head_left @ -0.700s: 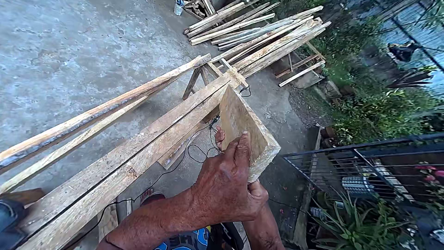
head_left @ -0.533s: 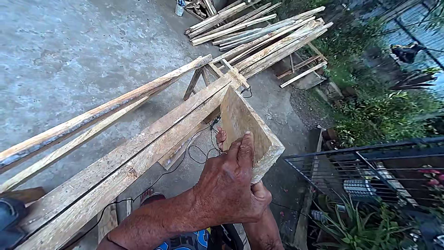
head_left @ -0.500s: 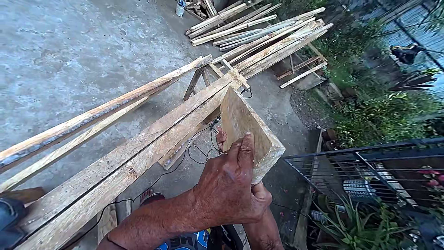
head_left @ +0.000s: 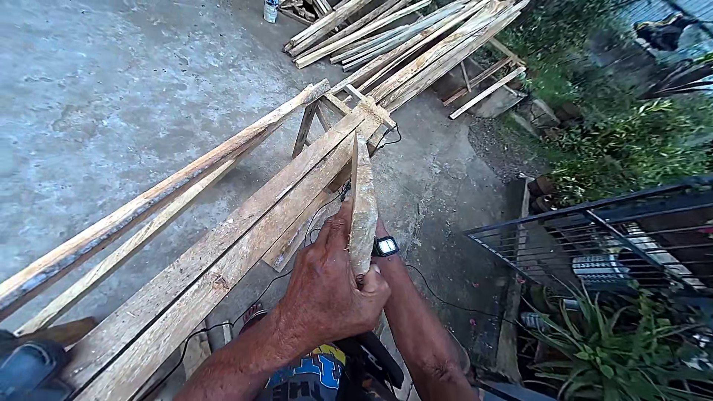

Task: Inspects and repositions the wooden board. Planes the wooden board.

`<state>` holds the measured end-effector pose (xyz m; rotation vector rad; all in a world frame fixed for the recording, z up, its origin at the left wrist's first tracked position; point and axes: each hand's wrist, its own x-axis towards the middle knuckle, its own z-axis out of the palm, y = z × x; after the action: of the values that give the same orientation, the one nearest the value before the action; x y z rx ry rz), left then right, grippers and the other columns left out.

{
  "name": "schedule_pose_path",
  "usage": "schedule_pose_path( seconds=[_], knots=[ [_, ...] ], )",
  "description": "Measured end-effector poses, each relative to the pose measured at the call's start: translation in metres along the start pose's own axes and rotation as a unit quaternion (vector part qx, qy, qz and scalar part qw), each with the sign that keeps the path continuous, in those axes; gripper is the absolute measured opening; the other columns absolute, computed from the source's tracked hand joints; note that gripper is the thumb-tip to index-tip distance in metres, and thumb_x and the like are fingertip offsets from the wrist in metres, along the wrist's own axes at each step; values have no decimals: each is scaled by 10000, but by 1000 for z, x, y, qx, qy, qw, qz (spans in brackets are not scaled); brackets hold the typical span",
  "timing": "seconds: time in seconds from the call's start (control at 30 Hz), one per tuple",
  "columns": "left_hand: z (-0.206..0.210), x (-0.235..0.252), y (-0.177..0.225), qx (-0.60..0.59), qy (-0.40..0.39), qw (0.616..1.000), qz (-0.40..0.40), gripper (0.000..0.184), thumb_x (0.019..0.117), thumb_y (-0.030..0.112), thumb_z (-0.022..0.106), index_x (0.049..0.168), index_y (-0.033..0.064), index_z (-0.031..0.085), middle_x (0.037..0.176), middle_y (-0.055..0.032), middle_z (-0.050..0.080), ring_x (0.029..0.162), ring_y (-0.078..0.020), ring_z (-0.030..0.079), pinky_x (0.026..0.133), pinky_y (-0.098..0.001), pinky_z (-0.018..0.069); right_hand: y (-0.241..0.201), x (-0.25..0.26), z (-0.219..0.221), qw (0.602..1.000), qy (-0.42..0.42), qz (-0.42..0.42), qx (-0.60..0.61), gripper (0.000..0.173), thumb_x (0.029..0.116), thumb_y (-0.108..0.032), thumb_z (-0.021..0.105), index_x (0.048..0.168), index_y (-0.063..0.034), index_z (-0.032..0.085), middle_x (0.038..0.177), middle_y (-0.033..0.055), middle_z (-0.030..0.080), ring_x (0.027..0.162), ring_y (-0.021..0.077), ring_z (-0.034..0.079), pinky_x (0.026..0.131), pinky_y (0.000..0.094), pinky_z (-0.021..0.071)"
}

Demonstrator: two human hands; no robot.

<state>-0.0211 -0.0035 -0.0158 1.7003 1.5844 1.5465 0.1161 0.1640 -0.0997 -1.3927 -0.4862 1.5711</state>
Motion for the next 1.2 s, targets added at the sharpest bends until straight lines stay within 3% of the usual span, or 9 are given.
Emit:
schedule_pose_path(
  seconds=[0.17,0.27,0.33,0.53,0.63,0.7,0.87,1.07,1.2],
  knots=[
    [-4,-9,-12,-176,40,973,-140,797,785,360,772,1329,-128,455,1084,-79,703,975,-63,709,842,-262,626,-14,16,-3,997,-9,1,-73,455,1097,-460,399,1320,-103,572,1053,123,701,898,220,701,751,414,601],
    [-9,-19,-28,-360,114,904,-202,959,750,376,888,1379,-68,318,1096,-65,677,943,-128,725,809,-302,651,-20,19,7,993,-17,11,-113,402,1073,-388,500,1350,-102,552,1106,121,690,923,222,693,768,412,593],
    [-16,-22,-45,-398,147,877,-226,990,698,431,937,1358,-10,345,1031,-66,695,859,-180,742,720,-366,668,-19,27,16,997,-24,23,-68,340,1045,-279,553,1314,-71,558,1088,152,693,911,257,705,753,447,610],
    [-37,-3,-63,-405,102,896,-151,573,966,523,661,1273,91,443,950,2,704,807,-146,729,686,-338,645,-21,31,25,998,-47,38,21,326,1012,-205,566,1306,-67,541,1112,171,676,931,283,697,750,473,602],
    [-29,13,-37,-434,99,882,-157,305,1059,293,529,1262,84,437,971,-32,677,812,-160,724,706,-346,650,-28,24,16,990,-82,25,109,551,1094,-503,319,1487,-126,401,1324,159,605,1132,290,642,896,502,562],
    [-22,24,-22,-460,99,868,-158,189,1078,202,468,1229,88,472,967,-54,677,804,-180,726,718,-377,657,-31,25,5,977,-111,30,182,798,1030,-705,135,1594,-158,277,1459,167,533,1246,304,591,983,508,521],
    [-4,38,-6,-477,99,861,-145,215,1074,193,500,1264,93,501,1016,-70,675,825,-199,722,736,-406,654,-33,23,-10,950,-142,4,278,866,992,-727,-18,1604,-173,244,1466,152,519,1246,276,585,1012,450,502],
    [0,33,-5,-476,106,862,-142,212,1081,177,478,1273,88,484,1036,-80,669,849,-210,726,741,-413,654,-31,22,-12,946,-135,21,295,807,1018,-714,68,1613,-196,240,1457,146,525,1232,286,594,1006,460,511],
    [-10,15,-17,-464,86,866,-165,283,1068,207,481,1312,79,416,1061,-85,661,879,-229,730,726,-433,658,-21,11,-13,962,-156,-3,224,730,1028,-661,353,1610,-225,290,1563,88,464,1368,270,520,1084,481,477]
  ],
)
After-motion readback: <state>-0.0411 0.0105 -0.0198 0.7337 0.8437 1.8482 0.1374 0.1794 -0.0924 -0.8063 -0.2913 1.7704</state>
